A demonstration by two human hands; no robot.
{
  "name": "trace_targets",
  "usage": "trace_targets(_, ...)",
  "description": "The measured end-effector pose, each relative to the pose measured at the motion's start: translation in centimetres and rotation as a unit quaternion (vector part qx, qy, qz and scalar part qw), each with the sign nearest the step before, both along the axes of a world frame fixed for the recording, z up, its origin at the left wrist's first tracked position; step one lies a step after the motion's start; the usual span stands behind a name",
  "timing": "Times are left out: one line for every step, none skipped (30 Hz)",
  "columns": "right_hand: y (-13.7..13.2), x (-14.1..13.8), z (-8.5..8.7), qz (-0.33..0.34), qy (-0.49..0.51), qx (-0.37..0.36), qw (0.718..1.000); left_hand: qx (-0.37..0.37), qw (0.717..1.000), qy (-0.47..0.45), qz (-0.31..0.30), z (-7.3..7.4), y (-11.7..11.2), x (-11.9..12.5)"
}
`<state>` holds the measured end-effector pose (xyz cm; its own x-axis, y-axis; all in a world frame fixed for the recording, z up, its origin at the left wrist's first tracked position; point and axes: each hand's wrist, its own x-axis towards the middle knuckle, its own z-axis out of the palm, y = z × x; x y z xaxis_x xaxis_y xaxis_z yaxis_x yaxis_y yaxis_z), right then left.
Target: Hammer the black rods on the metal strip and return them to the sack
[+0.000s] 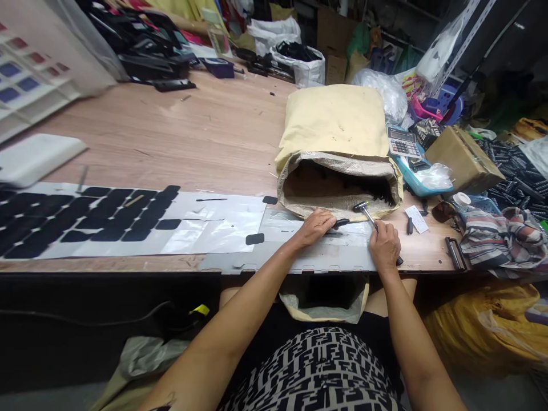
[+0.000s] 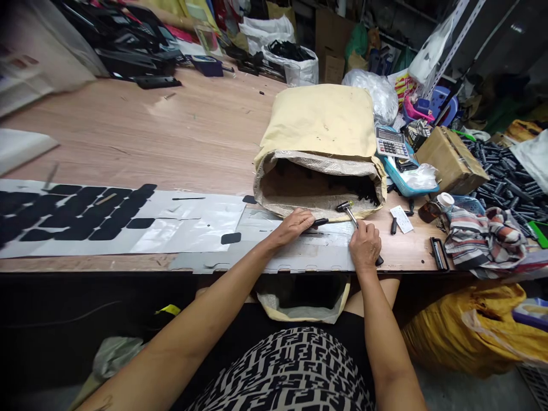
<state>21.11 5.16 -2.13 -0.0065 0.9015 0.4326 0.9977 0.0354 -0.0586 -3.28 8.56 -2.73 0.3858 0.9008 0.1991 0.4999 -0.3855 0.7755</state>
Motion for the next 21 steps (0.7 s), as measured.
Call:
trace_targets(0.0,0.0,0.0,-0.002,0.000,-0.003,1.000,0.004,1.000,0.005,-0.014,0.2,-0.6,-0.1)
trace_targets(0.0,0.0,-0.1,-0.002,0.000,-0.005,1.000,0.009,1.000,0.007,-0.029,0.4,-1.4,-0.1)
trace_targets(0.0,0.0,-0.1,-0.001,-0.001,-0.006,1.000,0.014,0.999,0.010,-0.044,0.6,-2.5,-0.1)
trace_targets(0.0,0.0,-0.1,0.001,-0.002,-0.006,1.000,0.017,0.998,0.014,-0.059,0.6,-3.8,-0.2)
trace_targets(0.0,0.0,-0.1,0.003,-0.002,-0.005,1.000,0.020,0.997,0.021,-0.074,0.6,-5.4,-0.1)
trace_targets(0.0,0.0,-0.1,0.004,-0.003,-0.003,1.000,0.023,0.995,0.033,-0.087,0.6,-7.0,-0.1)
trace_targets(0.0,-0.1,-0.1,0.005,-0.004,-0.001,1.000,0.027,0.994,0.049,-0.095,0.5,-8.6,-0.1)
trace_targets(-0.1,-0.1,-0.1,0.005,-0.006,0.001,1.000,0.034,0.992,0.066,-0.100,0.4,-10.1,0.0)
trace_targets(-0.1,-0.2,-0.1,0.005,-0.008,0.003,1.000,0.042,0.991,0.082,-0.101,0.3,-11.3,0.0)
trace_targets(-0.1,-0.2,-0.1,0.004,-0.012,0.003,1.000,0.051,0.989,0.093,-0.100,0.2,-12.3,0.1)
trace_targets(-0.1,-0.2,-0.2,0.003,-0.016,0.002,1.000,0.060,0.989,0.098,-0.098,0.3,-12.8,0.2)
trace_targets(-0.1,-0.2,-0.2,0.002,-0.021,0.000,1.000,0.068,0.988,0.096,-0.095,0.4,-12.8,0.3)
trace_targets(-0.2,-0.3,-0.3,0.001,-0.025,-0.002,1.000,0.076,0.989,0.088,-0.089,0.7,-12.3,0.5)
trace_targets(-0.2,-0.3,-0.3,0.001,-0.029,-0.005,1.000,0.083,0.991,0.074,-0.074,1.1,-11.4,0.8)
trace_targets(-0.2,-0.3,-0.3,0.002,-0.031,-0.007,1.000,0.089,0.993,0.058,-0.050,1.5,-10.0,1.0)
trace_targets(-0.2,-0.4,-0.3,0.003,-0.031,-0.010,0.999,0.091,0.995,0.042,-0.016,1.9,-8.2,1.4)
trace_targets(-0.2,-0.4,-0.3,0.003,-0.029,-0.012,0.999,0.089,0.995,0.028,0.028,2.4,-6.0,1.8)
trace_targets(-0.2,-0.4,-0.3,0.003,-0.027,-0.016,1.000,0.081,0.994,0.019,0.077,2.7,-3.6,2.2)
trace_targets(-0.2,-0.5,-0.2,0.003,-0.024,-0.020,1.000,0.066,0.990,0.015,0.124,3.0,-1.0,2.7)
trace_targets(-0.2,-0.5,-0.2,0.002,-0.021,-0.024,0.999,0.041,0.986,0.013,0.161,3.1,1.6,3.2)
trace_targets(-0.3,-0.5,-0.1,0.001,-0.019,-0.027,0.999,0.013,0.980,0.010,0.197,3.0,4.1,3.7)
